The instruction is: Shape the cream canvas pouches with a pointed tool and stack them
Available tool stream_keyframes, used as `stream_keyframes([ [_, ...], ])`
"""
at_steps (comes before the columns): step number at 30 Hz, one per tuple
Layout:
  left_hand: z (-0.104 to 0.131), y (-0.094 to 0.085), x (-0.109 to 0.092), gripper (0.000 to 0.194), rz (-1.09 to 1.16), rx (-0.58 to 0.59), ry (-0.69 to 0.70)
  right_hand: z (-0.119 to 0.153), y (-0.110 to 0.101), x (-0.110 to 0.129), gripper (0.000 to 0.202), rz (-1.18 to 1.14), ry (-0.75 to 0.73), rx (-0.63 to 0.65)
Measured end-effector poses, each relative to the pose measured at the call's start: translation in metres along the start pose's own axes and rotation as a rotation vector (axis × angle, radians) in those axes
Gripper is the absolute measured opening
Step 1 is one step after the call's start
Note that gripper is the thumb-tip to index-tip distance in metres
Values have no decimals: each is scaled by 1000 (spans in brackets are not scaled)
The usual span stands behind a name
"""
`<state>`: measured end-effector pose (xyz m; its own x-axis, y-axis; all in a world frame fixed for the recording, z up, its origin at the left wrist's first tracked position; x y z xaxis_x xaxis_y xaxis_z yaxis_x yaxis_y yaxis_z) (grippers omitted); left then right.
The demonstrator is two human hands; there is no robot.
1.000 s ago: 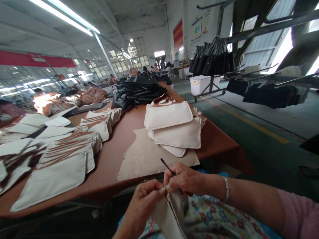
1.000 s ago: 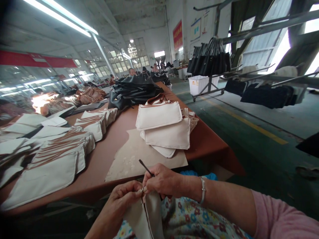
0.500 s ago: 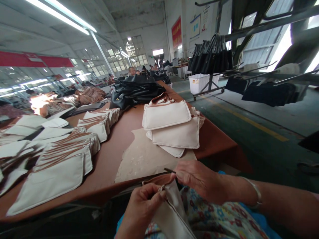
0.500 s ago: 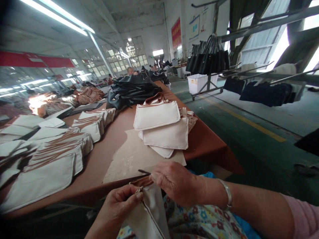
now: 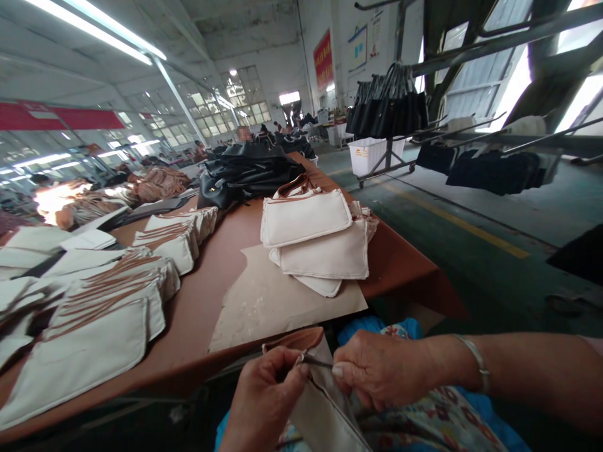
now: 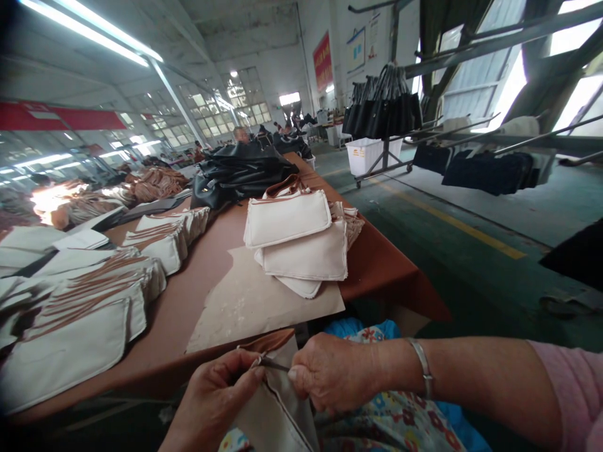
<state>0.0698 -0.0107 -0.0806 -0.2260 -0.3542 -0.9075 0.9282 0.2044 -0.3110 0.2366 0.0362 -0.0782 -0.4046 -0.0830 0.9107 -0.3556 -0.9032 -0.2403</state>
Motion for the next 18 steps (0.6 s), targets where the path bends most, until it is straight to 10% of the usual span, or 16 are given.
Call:
stream_keyframes([
  [11, 5, 13, 6, 24, -145, -103, 119, -25, 38, -57, 30, -490, 24, 153],
  [18, 18, 48, 32, 24, -81, 180, -4, -1, -60, 8, 34, -522, -61, -442],
])
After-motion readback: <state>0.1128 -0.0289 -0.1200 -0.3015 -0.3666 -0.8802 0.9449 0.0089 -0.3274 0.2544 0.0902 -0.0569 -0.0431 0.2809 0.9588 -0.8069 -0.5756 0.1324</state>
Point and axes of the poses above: each hand's wrist, its own z-axis away from the middle knuckle, its own y-axis out of the palm, x = y × z, the point moved 5 cm from there along -z, towards the middle knuckle, and after that the axes turned 3 degrees about -x, right-handed, at the moved point
